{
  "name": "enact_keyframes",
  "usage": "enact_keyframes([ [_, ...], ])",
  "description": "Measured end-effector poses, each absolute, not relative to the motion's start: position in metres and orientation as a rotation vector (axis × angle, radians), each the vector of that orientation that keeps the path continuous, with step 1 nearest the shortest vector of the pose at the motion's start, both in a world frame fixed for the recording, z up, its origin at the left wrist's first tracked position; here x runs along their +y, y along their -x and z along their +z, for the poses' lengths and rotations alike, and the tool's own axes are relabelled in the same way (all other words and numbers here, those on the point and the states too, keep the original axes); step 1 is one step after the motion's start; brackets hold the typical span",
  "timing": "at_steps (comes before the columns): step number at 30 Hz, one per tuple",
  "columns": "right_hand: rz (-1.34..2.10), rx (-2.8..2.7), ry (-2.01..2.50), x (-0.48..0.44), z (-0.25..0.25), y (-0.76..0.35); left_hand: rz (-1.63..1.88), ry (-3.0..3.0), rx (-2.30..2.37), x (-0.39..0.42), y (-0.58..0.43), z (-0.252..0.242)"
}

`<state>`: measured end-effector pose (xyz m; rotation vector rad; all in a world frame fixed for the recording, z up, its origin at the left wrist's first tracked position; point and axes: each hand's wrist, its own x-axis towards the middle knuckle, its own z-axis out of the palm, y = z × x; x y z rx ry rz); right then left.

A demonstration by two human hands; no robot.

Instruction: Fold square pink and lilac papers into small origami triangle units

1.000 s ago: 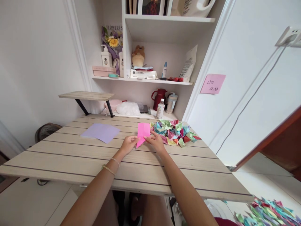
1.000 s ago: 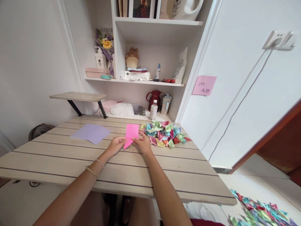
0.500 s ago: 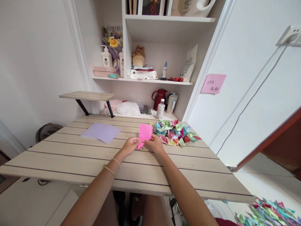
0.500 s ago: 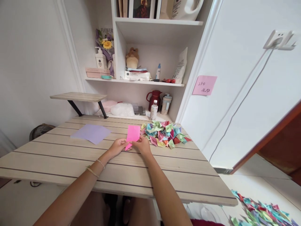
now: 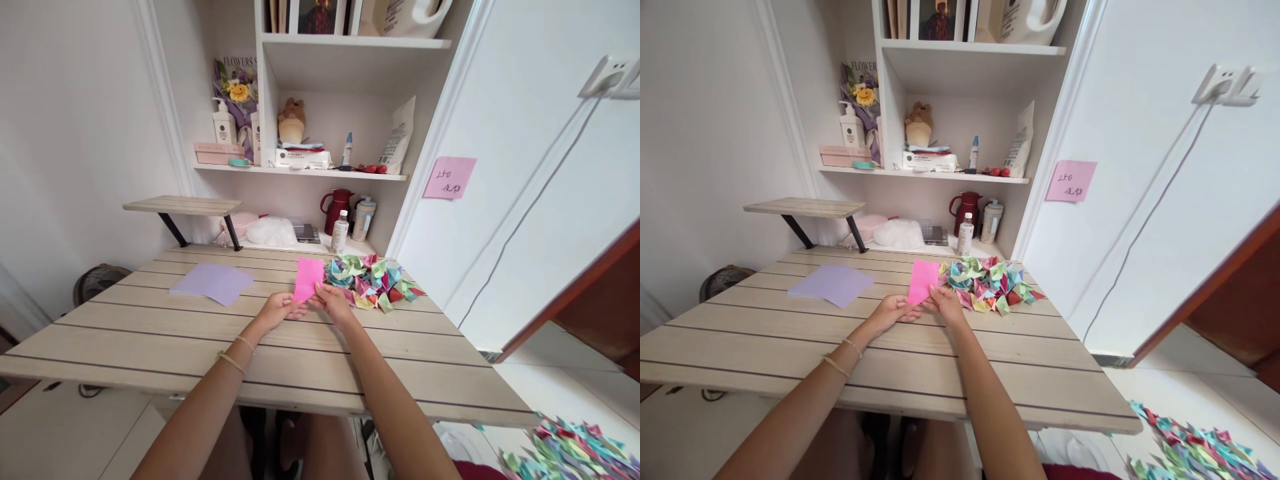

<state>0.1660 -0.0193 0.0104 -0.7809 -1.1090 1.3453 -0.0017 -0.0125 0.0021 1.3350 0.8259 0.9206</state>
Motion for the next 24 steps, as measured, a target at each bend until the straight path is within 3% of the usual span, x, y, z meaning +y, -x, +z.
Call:
enact_keyframes([
  [5, 0.999, -1.263, 0.988, -0.018, 0.012, -0.171, 0.977, -1.499, 0.973, -0.011, 0.004, 0.0],
  [8, 0.994, -1.352, 0.973, -0.02, 0.015, -0.172, 0.993, -1.505, 1.028, -0.011, 0.005, 0.003],
  [15, 0.768, -1.591, 0.915, -0.022, 0.015, -0.169, 1.108, -1.082, 0.617, -0.017, 0.005, 0.019],
  [24, 0.886, -1.81, 0.865, -0.024, 0.016, -0.175, 1.205, -1.222, 0.913, -0.007, 0.01, 0.006],
])
